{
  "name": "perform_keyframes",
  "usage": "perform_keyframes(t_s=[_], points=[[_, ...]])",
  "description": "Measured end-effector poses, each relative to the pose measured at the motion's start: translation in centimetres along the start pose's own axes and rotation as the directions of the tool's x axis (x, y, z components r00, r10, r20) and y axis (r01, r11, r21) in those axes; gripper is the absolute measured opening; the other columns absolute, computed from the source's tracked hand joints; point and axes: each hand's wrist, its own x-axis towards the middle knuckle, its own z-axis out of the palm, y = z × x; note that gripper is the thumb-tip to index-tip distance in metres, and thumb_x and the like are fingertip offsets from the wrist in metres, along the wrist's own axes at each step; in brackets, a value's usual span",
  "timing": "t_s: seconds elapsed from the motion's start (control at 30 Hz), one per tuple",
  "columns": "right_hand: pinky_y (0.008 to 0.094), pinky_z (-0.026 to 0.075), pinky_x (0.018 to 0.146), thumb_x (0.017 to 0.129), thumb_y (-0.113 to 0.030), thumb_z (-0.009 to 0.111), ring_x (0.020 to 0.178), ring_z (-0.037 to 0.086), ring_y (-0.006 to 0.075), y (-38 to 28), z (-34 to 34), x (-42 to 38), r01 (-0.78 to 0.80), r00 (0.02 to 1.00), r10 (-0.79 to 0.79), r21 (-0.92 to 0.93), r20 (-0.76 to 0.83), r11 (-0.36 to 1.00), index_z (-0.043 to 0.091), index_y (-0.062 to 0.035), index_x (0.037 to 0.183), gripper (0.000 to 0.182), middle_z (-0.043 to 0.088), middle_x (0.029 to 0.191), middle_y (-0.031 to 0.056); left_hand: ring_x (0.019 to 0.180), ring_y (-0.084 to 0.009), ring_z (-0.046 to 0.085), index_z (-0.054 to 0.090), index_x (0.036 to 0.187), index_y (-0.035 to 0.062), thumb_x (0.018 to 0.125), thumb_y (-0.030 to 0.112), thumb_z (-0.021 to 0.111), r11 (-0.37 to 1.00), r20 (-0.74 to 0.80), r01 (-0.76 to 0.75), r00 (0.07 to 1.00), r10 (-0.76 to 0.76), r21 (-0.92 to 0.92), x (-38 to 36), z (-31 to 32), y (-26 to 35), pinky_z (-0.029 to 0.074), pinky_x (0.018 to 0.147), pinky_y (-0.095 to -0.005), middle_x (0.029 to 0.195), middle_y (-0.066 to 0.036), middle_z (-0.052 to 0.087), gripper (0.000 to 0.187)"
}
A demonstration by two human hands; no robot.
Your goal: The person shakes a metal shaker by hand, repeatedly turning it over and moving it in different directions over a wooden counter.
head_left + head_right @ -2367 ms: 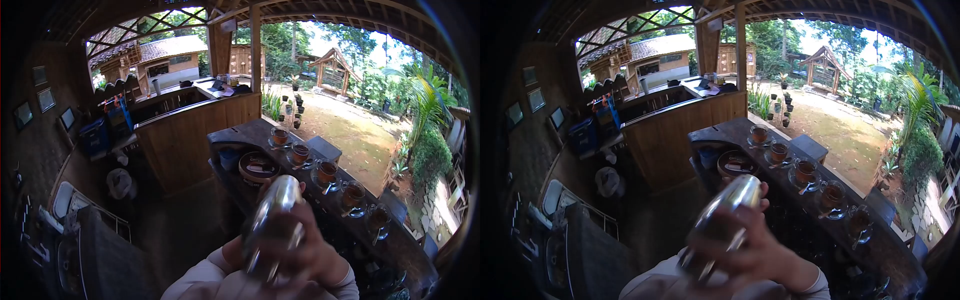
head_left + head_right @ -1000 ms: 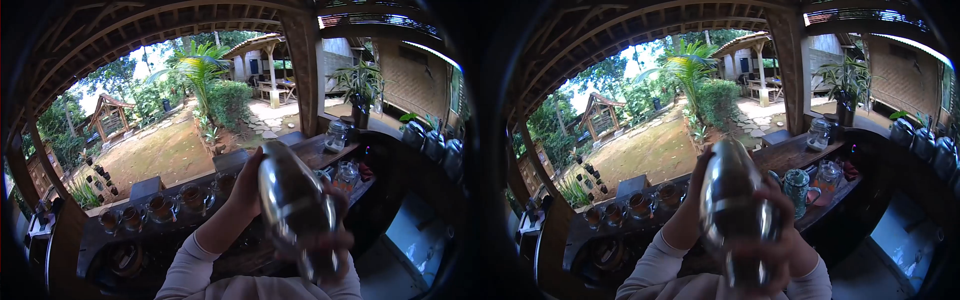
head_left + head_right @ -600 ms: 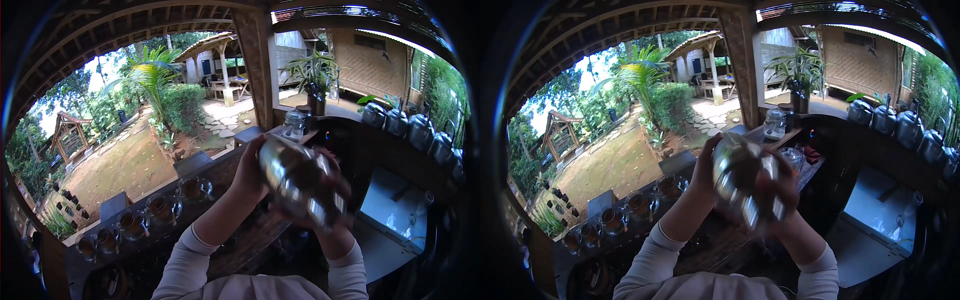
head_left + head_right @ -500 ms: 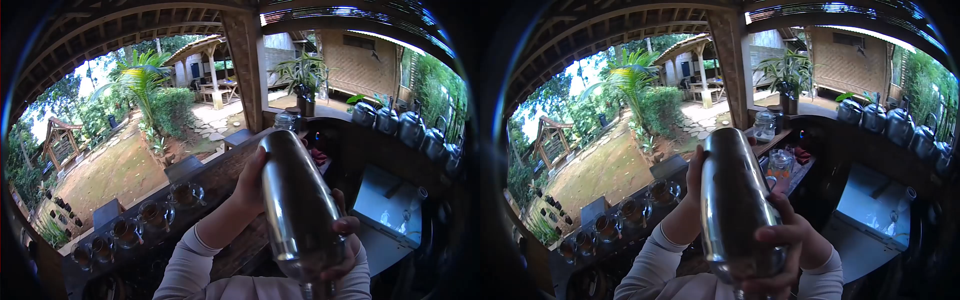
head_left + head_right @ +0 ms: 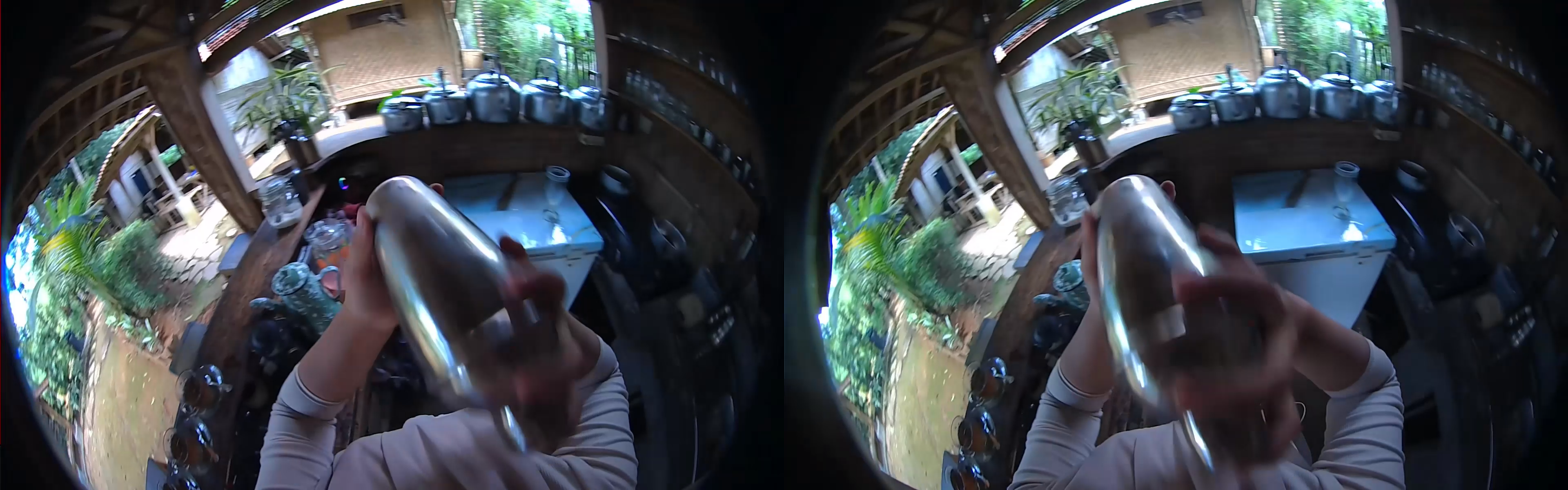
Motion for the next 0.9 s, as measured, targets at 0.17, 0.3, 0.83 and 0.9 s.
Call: perform_keyframes(t_s=[0.17,0.3,0.83,0.9], points=[[0.0444,0.039,0.095,0.061,-0.016,0.084,0.116,0.046,0.0363,1.8,-2.7,1.3,-0.239,0.964,0.195,-0.263,-0.182,0.935,0.035,-0.0087,0.122,0.078,0.043,0.126,0.0222,0.108,-0.0272,0.055,0.051,0.120,0.0038,0.093,0.042,0.038,0.957,-0.395,0.235,0.874,-0.284,-0.169,3.3,-4.3,-3.1,0.044,0.093,-0.0428,0.118,-0.013,0.056,0.049],[0.0498,0.037,0.096,0.062,-0.018,0.081,0.114,0.047,0.0373,-2.5,-4.7,0.6,-0.500,0.863,0.496,-0.018,-0.098,0.866,0.057,-0.0119,0.114,0.058,0.044,0.123,0.0226,0.118,-0.0264,0.047,0.045,0.127,0.0046,0.093,0.042,0.040,0.979,-0.071,0.203,0.977,-0.202,0.005,3.0,0.5,-2.5,0.036,0.100,-0.0438,0.127,-0.015,0.050,0.050],[0.0561,0.036,0.095,0.061,-0.022,0.082,0.112,0.046,0.0435,1.7,-2.8,1.2,-0.270,0.962,0.268,-0.028,-0.062,0.963,0.046,-0.0182,0.117,0.067,0.044,0.121,0.0240,0.114,-0.0273,0.050,0.040,0.130,0.0021,0.091,0.046,0.044,0.989,0.054,0.048,0.997,-0.056,0.143,3.6,0.7,0.0,0.038,0.100,-0.0439,0.128,-0.014,0.048,0.058],[0.0572,0.036,0.095,0.061,-0.026,0.081,0.112,0.046,0.0455,2.3,-2.6,1.5,-0.138,0.985,0.146,0.083,-0.092,0.987,0.053,-0.0190,0.113,0.059,0.044,0.122,0.0235,0.111,-0.0256,0.053,0.044,0.126,0.0025,0.091,0.048,0.042,0.987,-0.219,0.161,0.963,-0.159,-0.012,4.8,-1.5,-0.2,0.039,0.098,-0.0437,0.122,-0.012,0.053,0.058]])
